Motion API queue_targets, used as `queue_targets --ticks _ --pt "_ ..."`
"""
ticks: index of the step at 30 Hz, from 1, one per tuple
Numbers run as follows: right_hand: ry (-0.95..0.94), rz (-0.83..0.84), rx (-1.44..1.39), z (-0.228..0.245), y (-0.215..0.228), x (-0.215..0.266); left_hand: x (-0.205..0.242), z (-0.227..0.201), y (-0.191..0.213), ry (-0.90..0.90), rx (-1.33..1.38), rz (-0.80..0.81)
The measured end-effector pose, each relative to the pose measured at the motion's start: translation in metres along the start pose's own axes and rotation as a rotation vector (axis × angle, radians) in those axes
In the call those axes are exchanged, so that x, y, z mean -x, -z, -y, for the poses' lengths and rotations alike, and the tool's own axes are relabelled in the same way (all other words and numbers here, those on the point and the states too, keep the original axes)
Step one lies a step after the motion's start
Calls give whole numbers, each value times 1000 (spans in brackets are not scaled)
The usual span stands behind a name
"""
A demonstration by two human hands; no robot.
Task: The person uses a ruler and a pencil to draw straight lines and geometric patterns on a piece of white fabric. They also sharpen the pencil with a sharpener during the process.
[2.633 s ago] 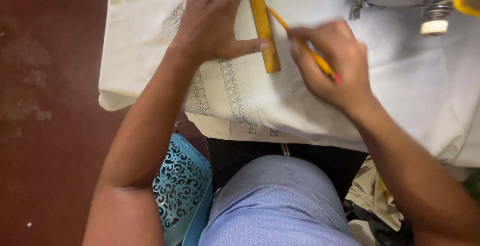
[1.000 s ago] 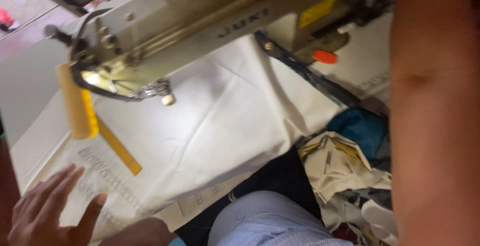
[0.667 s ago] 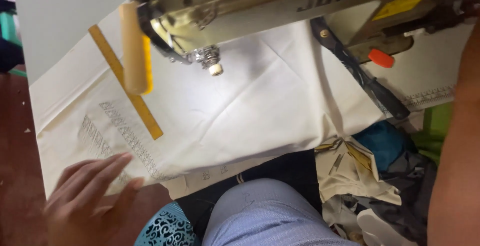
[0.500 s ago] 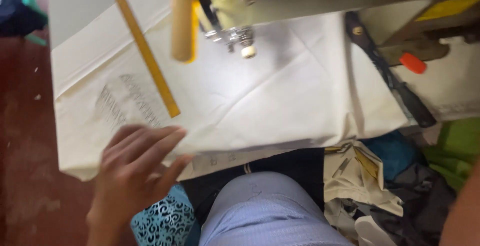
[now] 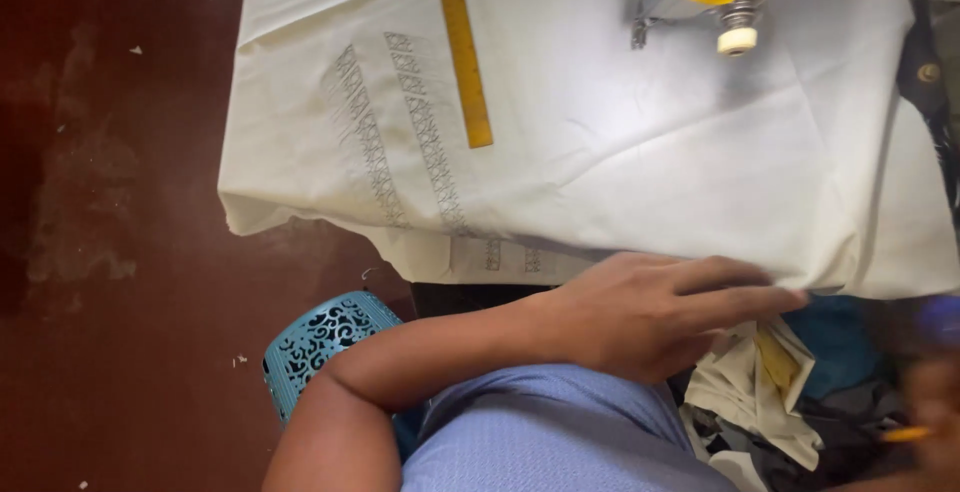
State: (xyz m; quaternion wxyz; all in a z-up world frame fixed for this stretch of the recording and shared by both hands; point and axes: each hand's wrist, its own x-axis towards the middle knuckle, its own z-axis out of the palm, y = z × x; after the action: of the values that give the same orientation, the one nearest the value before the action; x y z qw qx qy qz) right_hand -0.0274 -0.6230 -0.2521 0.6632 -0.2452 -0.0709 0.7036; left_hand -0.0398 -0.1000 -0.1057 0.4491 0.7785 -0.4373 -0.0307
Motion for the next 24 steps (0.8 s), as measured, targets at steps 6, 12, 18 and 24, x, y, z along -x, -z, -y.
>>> queue_targets --ticks 6,12,18,24 --pt "832 -1357 167 -1 -217 -268 19 13 -30 -204 191 -142" --pt "971 -1356 425 24 -214 -285 48 4 16 32 549 -325" --pt "1384 -1298 927 48 -252 -297 74 26 51 99 1089 -423" --pt "1351 -1091 1316 60 -263 -302 80 36 48 67 1282 -374"
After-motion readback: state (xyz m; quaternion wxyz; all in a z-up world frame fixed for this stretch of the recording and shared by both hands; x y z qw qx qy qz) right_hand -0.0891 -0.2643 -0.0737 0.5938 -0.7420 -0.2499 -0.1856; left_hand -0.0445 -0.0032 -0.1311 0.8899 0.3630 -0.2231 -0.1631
